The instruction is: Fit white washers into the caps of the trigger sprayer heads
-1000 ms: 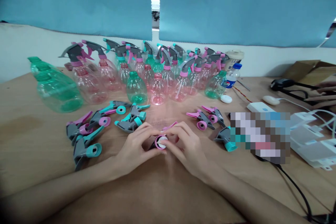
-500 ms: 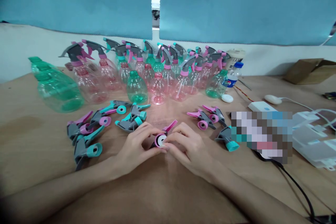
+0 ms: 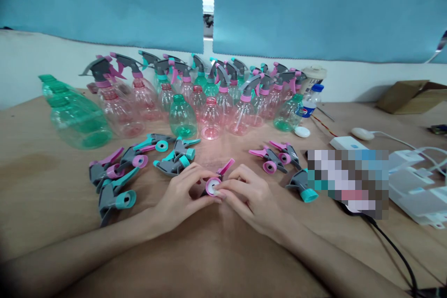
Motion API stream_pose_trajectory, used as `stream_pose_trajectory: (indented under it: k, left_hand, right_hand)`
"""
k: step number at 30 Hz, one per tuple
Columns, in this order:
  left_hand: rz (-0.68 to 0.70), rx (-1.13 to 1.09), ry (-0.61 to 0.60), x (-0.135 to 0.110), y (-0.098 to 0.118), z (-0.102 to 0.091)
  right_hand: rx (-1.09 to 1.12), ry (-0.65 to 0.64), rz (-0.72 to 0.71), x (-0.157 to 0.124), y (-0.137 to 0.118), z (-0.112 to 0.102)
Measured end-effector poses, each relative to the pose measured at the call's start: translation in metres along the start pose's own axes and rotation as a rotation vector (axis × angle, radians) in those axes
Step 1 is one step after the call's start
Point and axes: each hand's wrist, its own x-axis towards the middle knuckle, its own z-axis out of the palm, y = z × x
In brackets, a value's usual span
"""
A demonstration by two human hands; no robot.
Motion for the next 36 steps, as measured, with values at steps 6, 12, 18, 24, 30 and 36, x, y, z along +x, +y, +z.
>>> stream_pose_trajectory:
  k: [6, 12, 18, 24, 30, 36]
  left_hand:
    - [0.018, 0.026, 0.010, 0.0001, -0.0009, 0.0009]
    - [0.074, 0.059, -0.001, -0.0010, -0.0006, 0.0009]
    - [0.122, 0.109, -0.008, -0.0016, 0.0010, -0.0006]
    - [0.175, 0.158, 0.014, -0.0025, -0.0009, -0.0002]
    - [0.186, 0.155, 0.041, -0.0032, -0.0049, 0.0030]
    - [0.211, 0.157, 0.032, -0.0038, -0.0046, 0.0029]
  right_hand:
    - [-0.006, -0.025, -0.020, 0.0030, -0.0004, -0.0011]
    - [-0.004, 0.011, -0.037, 0.0029, 0.0033, 0.0010]
    - [-0.009, -0.036, -0.006, 0.0030, 0.0035, 0.0015]
    - [-0.025, -0.045, -0.044, 0.0048, 0.0039, 0.0006]
    - [-0.135, -0.041, -0.078, 0.0058, 0.0059, -0.0011]
    - [-0.186, -0.044, -0.071, 0.0029, 0.0080, 0.0014]
